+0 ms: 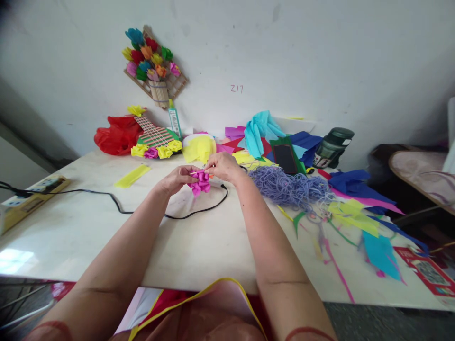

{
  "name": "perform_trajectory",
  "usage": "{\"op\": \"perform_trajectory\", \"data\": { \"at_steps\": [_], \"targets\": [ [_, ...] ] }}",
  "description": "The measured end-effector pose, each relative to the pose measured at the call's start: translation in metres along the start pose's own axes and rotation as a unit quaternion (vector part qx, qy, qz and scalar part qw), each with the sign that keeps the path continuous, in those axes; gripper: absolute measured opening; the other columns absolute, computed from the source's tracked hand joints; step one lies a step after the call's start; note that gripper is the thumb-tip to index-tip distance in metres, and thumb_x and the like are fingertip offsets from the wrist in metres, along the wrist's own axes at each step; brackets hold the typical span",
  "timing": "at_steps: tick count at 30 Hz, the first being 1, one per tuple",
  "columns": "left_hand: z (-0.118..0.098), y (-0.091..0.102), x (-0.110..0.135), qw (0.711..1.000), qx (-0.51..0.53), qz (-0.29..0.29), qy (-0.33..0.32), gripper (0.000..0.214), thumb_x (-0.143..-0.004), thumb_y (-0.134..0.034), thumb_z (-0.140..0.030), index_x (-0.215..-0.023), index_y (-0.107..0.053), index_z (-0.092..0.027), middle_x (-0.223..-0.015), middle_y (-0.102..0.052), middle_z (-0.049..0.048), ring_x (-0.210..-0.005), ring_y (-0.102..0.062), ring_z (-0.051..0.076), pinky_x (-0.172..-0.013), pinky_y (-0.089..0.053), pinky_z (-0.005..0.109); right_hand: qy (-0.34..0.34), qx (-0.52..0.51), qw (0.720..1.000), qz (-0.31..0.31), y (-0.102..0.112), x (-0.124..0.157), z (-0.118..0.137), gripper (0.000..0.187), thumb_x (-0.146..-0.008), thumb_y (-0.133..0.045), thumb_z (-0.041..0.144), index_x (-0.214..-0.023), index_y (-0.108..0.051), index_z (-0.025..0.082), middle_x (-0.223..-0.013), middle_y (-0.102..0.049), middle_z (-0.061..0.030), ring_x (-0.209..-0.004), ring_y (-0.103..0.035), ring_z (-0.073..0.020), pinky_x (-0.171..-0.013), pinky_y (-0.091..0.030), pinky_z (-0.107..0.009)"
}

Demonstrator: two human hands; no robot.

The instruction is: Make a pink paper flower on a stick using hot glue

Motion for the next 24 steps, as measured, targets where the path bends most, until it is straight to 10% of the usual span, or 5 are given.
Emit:
{"op": "perform_trajectory", "data": {
  "at_steps": [24],
  "targets": [
    [-0.0091,0.0039,0.0029,0.998,-0.002,-0.028,-0.061,0.037,-0.049,-0.081,-0.017,-0.084,-0.071,-0.013,-0.07,-0.071,0.0018,-0.058,-0.062,0.013,-0.055,-0.046,0.023,0.004,-0.006,1.0,-0.007,0.0052,0.0011,0.0009,0.007,-0.075,-0.072,0.02,-0.078,-0.078,0.019,-0.076,-0.072,-0.0016,-0.07,-0.06,-0.0126,-0.064,-0.037,-0.025]
  ]
}}
Point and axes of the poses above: each hand's wrist, its own x-axis away from the middle knuckle, its own y-axis out of the back of the hand, z = x × y, the point moved 5 cm from there along -x, towards the middle knuckle
